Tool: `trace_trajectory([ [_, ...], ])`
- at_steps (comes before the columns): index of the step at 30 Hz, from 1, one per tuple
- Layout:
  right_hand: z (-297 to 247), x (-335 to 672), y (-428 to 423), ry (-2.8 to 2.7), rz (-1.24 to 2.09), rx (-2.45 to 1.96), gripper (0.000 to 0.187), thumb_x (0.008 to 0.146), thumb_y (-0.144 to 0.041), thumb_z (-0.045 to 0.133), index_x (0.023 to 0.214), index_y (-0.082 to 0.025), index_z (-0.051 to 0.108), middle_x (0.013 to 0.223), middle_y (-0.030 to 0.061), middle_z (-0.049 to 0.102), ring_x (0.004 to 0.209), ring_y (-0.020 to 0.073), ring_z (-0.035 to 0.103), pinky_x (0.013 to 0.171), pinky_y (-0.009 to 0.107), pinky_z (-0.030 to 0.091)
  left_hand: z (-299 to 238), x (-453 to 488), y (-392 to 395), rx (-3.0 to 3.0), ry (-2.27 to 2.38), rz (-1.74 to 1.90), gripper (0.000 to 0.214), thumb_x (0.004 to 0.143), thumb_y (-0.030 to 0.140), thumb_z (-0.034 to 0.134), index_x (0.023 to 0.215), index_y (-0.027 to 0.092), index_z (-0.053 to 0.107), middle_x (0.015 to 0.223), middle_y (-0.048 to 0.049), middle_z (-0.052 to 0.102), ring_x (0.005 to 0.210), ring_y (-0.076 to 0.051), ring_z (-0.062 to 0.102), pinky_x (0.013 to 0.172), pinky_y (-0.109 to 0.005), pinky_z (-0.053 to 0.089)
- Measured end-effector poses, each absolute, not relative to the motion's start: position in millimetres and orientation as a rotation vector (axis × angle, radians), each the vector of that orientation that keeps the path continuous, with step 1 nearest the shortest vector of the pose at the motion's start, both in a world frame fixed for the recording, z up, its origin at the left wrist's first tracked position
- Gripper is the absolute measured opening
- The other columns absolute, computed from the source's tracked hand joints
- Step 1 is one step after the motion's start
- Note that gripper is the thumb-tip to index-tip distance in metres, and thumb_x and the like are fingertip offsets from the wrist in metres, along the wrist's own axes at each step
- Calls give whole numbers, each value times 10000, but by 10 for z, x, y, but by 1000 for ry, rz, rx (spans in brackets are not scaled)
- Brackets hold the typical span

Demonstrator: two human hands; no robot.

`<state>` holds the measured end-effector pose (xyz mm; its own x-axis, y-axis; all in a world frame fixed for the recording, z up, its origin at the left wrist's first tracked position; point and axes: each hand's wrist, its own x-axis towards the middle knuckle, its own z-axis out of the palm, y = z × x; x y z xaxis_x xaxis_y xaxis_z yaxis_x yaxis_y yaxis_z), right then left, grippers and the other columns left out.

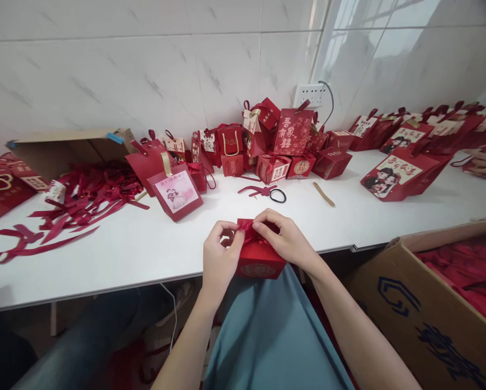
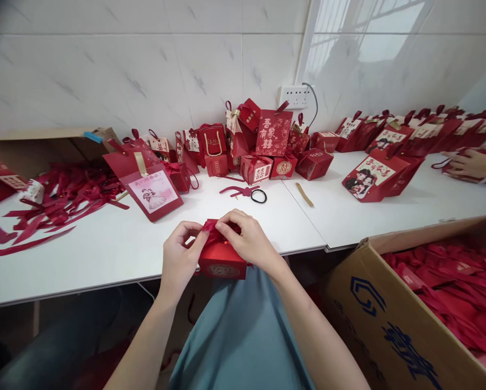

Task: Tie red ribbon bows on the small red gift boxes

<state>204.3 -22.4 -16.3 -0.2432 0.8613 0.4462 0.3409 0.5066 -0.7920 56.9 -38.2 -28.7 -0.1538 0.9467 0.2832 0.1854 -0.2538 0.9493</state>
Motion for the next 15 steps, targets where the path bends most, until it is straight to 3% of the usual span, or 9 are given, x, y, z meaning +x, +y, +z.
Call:
trace_trajectory([
  [7, -187, 2008, -229, -1709, 777, -1009, 94, 825, -239, 564, 778, -171, 609, 747, 7, 654, 694, 136, 599, 674, 261, 471, -306, 620, -425, 1493, 1372, 1634, 99, 719, 143, 568, 694, 190, 484, 743, 17, 544, 677, -102, 538, 559, -191, 442],
  [15, -161, 1967, -263, -1656, 736, -1058, 96, 818, -281, 581, 807, -189, 605, 787, 14, 666, 721, 154, 621, 700, 285, 504, -250, 586, -498, 1529, 1242, 1523, 51, 774, 183, 523, 735, 190, 492, 729, 14, 515, 677, -110, 518, 612, -215, 440],
])
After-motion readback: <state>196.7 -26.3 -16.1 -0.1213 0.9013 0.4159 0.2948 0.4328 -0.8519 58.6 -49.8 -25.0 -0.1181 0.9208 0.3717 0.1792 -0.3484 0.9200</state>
